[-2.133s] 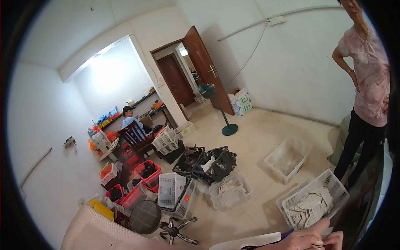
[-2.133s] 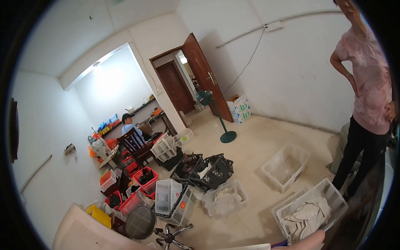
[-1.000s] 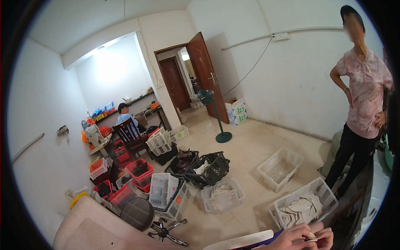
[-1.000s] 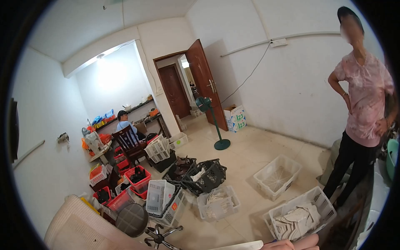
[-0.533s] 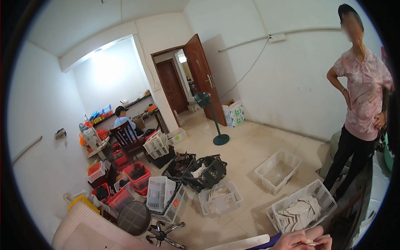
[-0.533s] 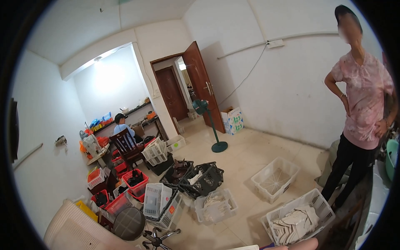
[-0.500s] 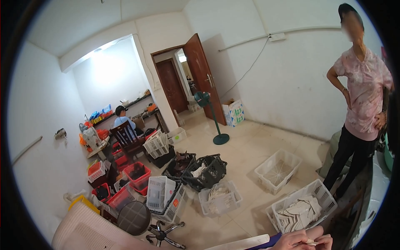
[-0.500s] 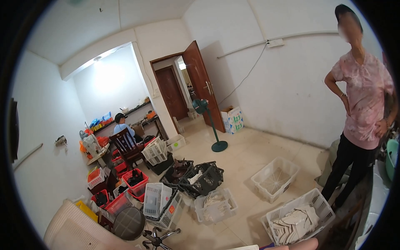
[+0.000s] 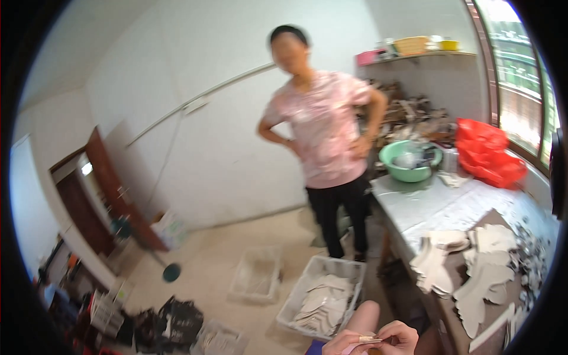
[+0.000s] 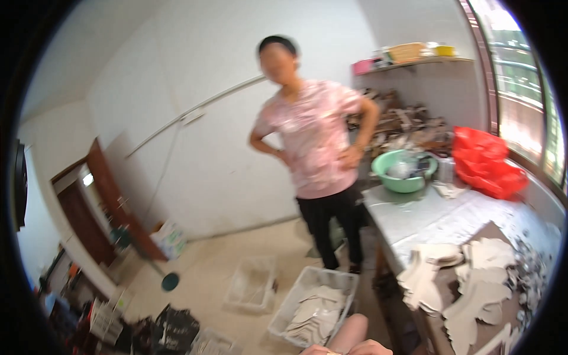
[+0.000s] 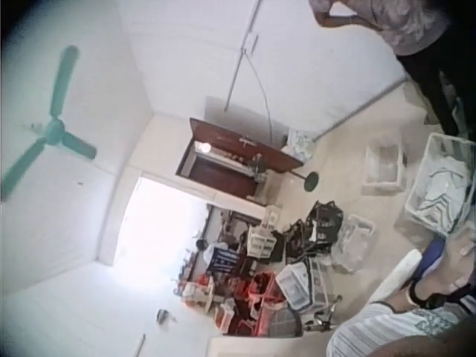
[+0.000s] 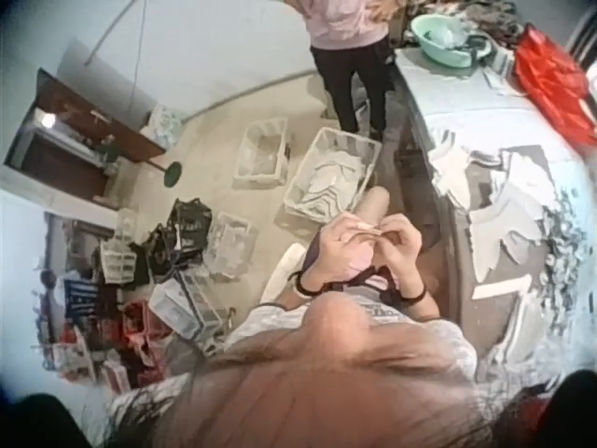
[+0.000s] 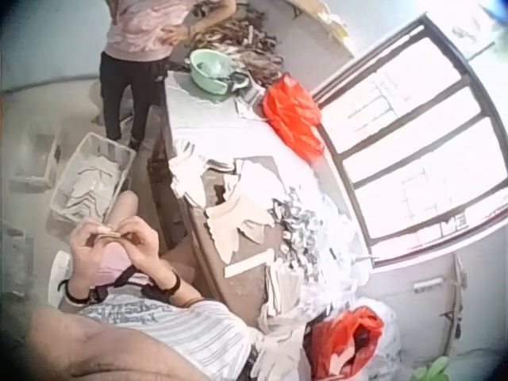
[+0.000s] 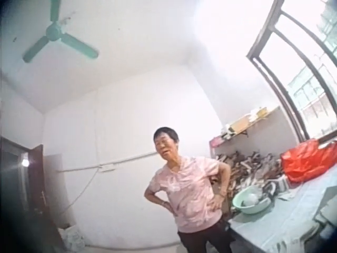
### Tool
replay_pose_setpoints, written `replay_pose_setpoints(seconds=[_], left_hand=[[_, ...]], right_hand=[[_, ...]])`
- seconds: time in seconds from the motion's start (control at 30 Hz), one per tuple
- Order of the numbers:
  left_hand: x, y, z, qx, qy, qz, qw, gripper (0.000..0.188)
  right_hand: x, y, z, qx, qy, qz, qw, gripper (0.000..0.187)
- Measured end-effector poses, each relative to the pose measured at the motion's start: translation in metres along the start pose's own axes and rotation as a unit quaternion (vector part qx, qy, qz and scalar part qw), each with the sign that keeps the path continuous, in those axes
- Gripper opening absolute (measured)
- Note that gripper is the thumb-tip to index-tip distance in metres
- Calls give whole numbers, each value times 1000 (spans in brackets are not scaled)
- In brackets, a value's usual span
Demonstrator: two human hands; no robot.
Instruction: Applying small padding or adhesive pieces to pre-cut shoe pattern components.
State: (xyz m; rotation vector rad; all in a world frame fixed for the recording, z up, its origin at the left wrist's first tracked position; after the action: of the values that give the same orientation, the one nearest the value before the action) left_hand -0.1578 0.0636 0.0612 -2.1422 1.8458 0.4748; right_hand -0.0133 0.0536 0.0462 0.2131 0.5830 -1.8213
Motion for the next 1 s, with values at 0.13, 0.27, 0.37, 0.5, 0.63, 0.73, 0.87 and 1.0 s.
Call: replay_pose_setpoints(seconds=[0.13, 0.27, 0.37, 0.5, 0.63, 0.73, 0.87, 1.0], left_hand=[[8, -48, 8, 28, -7, 101, 994, 15], [15, -99, 6, 93, 20, 200, 975, 15], [26, -135, 19, 97, 49, 274, 955, 16], [40, -149, 15, 162, 138, 275, 938, 16], [60, -183, 9, 225, 227, 299, 899, 18], [78, -215, 27, 246, 255, 351, 867, 17], [97, -254, 42, 258, 339, 388, 818, 21], [88, -264, 54, 280, 353, 377, 809, 19]], right_hand=[[14, 56, 9, 45, 1, -97, 994, 21], [28, 99, 25, 55, -13, -186, 981, 23], [32, 126, 36, -4, -23, -267, 963, 24], [41, 142, 33, 2, -73, -245, 967, 28], [57, 178, 44, -19, -101, -299, 949, 29], [74, 200, 35, -20, -225, -271, 936, 19], [82, 230, 44, -25, -294, -286, 912, 22], [65, 244, 36, -65, -311, -270, 909, 29]])
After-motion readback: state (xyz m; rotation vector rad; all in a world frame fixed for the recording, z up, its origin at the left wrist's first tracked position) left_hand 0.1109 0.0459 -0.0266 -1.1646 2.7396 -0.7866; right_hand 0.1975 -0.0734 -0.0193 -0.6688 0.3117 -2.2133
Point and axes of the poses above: each hand's wrist, its own x-axis away from the middle knuckle, its own y-axis out of the back of the hand, z = x × y, the point moved 9 cm from there along -x, towards the middle knuckle, and after that the axes turned 14 degrees about -z, right-handed, at the moved point
